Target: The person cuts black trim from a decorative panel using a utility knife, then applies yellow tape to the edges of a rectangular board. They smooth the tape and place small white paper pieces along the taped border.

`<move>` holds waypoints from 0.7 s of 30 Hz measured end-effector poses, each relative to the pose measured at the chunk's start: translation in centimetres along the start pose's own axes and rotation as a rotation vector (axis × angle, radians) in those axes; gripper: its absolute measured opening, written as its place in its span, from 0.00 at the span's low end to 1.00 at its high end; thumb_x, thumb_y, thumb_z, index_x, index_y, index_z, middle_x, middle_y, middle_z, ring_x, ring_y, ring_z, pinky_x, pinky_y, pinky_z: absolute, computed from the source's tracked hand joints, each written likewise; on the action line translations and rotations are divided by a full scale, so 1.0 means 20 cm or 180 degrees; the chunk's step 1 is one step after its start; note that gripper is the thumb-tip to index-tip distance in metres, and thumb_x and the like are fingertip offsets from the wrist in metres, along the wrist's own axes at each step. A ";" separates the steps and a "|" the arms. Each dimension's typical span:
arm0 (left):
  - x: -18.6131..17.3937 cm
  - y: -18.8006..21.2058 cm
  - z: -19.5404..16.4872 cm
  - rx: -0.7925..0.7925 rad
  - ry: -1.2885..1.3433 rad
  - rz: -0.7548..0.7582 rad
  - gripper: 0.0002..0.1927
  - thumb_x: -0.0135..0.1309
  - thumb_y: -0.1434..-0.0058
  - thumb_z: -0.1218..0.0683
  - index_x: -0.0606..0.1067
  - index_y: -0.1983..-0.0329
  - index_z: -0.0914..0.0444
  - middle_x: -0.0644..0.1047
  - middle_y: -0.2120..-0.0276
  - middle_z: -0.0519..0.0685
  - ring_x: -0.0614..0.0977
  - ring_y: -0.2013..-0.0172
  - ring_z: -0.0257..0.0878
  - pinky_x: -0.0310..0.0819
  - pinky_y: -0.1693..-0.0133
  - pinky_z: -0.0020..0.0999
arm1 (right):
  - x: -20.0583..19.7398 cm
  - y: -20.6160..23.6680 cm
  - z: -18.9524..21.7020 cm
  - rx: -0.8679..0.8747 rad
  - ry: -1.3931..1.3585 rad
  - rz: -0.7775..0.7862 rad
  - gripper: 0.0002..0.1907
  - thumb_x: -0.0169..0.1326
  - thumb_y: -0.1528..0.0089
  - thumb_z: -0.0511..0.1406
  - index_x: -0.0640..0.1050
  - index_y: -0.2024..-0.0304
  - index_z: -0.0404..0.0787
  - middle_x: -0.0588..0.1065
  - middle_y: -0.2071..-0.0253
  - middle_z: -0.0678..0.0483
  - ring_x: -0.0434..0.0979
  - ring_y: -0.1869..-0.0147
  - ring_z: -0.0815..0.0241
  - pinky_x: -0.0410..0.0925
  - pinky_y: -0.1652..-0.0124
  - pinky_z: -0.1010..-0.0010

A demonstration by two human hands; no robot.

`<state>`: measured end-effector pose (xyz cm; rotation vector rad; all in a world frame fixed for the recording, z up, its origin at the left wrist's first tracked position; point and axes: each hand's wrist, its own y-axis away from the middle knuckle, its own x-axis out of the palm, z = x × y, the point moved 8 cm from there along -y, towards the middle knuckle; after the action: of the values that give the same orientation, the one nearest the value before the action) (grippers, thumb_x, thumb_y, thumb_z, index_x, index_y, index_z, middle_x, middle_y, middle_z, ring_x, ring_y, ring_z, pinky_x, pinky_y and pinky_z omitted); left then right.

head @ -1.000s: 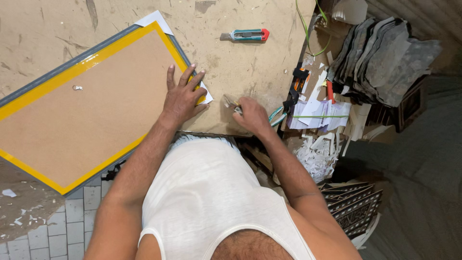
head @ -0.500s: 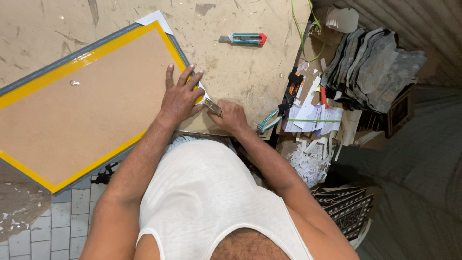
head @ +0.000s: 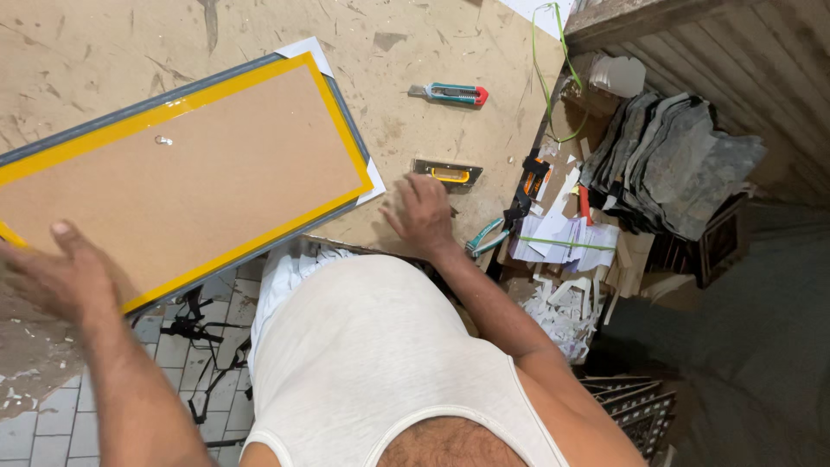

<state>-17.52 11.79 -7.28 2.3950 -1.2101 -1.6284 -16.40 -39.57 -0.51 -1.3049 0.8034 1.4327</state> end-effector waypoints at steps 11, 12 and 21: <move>-0.34 0.64 -0.09 0.0401 0.1958 0.1299 0.38 0.54 0.28 0.42 0.59 0.30 0.75 0.72 0.39 0.66 0.78 0.44 0.48 0.73 0.42 0.45 | -0.05 -0.14 0.10 -0.0208 -0.1731 -0.0157 0.28 0.60 0.49 0.23 0.74 0.47 0.42 0.74 0.39 0.50 0.76 0.35 0.47 0.73 0.40 0.64; -0.30 0.71 -0.18 0.0456 0.1924 0.1317 0.37 0.54 0.29 0.42 0.60 0.32 0.74 0.72 0.39 0.66 0.78 0.45 0.49 0.73 0.42 0.45 | -0.04 -0.17 0.08 -0.0268 -0.1981 0.0008 0.31 0.59 0.50 0.22 0.74 0.44 0.42 0.73 0.37 0.50 0.75 0.34 0.47 0.72 0.39 0.64; -0.20 1.26 -0.77 0.1413 0.1005 0.1555 0.33 0.58 0.35 0.43 0.64 0.41 0.72 0.74 0.44 0.64 0.79 0.47 0.50 0.74 0.46 0.46 | -0.15 -0.32 -0.92 0.0795 -0.0371 -0.0368 0.31 0.66 0.42 0.45 0.75 0.42 0.37 0.73 0.39 0.42 0.74 0.37 0.45 0.65 0.38 0.53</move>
<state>-20.74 -9.68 13.21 2.1752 -2.0319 -0.8775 -4.80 -55.66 -0.23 -1.0510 0.7883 1.2604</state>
